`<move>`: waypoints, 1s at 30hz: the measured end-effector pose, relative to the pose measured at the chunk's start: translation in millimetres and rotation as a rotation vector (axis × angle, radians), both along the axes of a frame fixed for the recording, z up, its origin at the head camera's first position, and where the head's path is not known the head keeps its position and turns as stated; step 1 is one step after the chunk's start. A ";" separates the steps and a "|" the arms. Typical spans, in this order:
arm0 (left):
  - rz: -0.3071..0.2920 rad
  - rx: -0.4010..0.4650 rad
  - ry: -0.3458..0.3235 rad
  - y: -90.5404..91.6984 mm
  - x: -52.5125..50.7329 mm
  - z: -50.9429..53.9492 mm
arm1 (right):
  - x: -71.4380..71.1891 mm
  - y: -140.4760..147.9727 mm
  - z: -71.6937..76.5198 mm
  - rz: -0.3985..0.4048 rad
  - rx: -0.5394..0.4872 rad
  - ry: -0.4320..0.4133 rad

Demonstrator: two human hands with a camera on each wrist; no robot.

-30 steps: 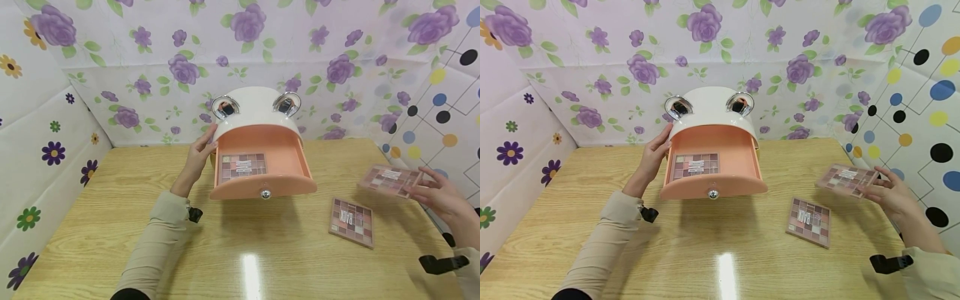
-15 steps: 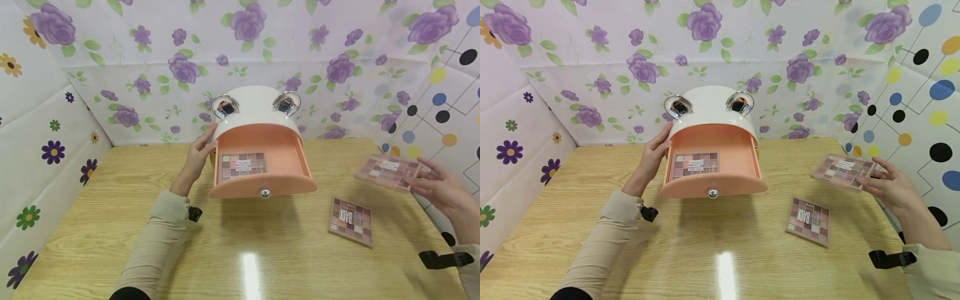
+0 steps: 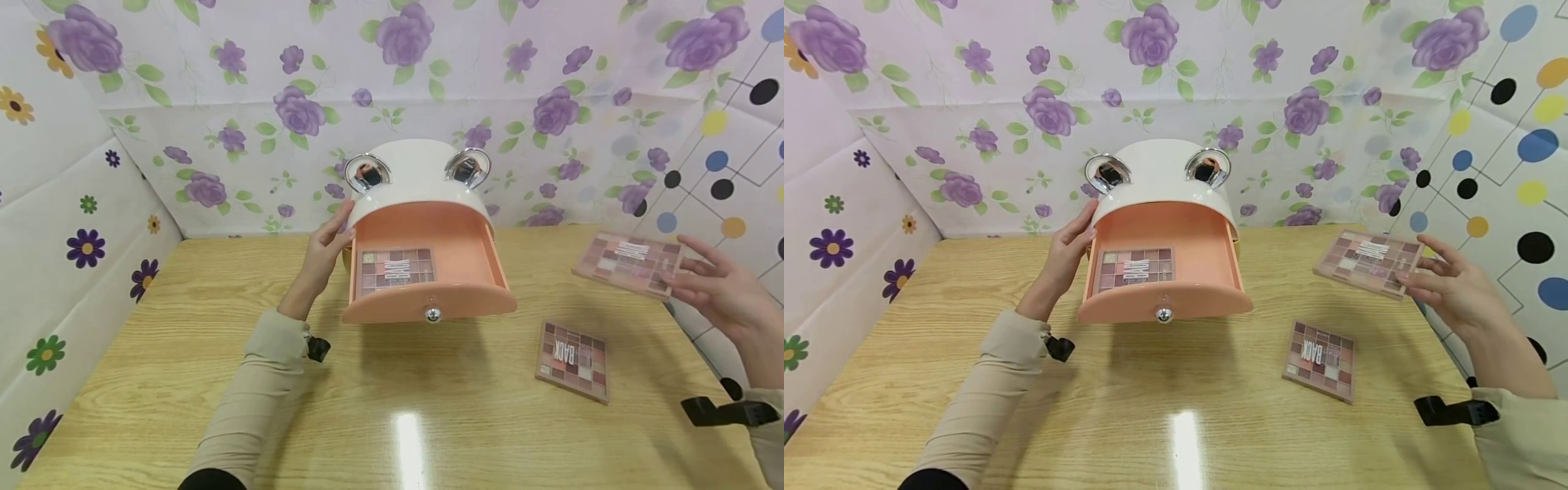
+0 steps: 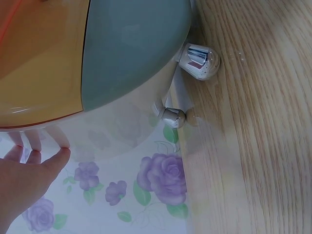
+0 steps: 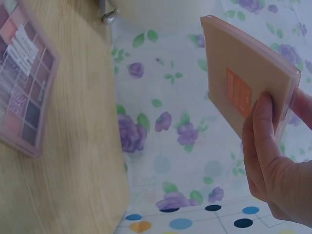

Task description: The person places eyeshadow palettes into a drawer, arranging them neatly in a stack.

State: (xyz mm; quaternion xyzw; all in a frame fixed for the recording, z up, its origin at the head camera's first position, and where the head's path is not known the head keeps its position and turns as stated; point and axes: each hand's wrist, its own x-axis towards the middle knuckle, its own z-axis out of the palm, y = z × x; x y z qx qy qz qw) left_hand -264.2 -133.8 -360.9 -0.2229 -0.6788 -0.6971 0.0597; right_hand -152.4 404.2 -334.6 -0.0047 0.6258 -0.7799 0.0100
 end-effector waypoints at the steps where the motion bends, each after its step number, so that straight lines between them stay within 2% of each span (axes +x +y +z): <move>1: 0.000 0.001 0.000 -0.1 0.1 0.1 | 0.0 -1.4 1.9 0.003 -0.002 0.004; 8: 0.000 0.014 0.001 -0.2 0.6 -0.4 | -0.4 -11.8 12.3 0.025 0.000 0.033; 17: 0.000 0.010 -0.006 0.9 1.9 -0.2 | -1.8 -25.8 20.5 0.094 -0.032 0.104; 24: 0.002 0.003 -0.004 0.6 1.3 0.8 | -6.7 -41.9 28.1 0.117 0.057 0.116; 30: 0.005 0.002 0.000 0.7 0.8 1.0 | -8.7 -55.1 35.5 0.157 0.061 0.153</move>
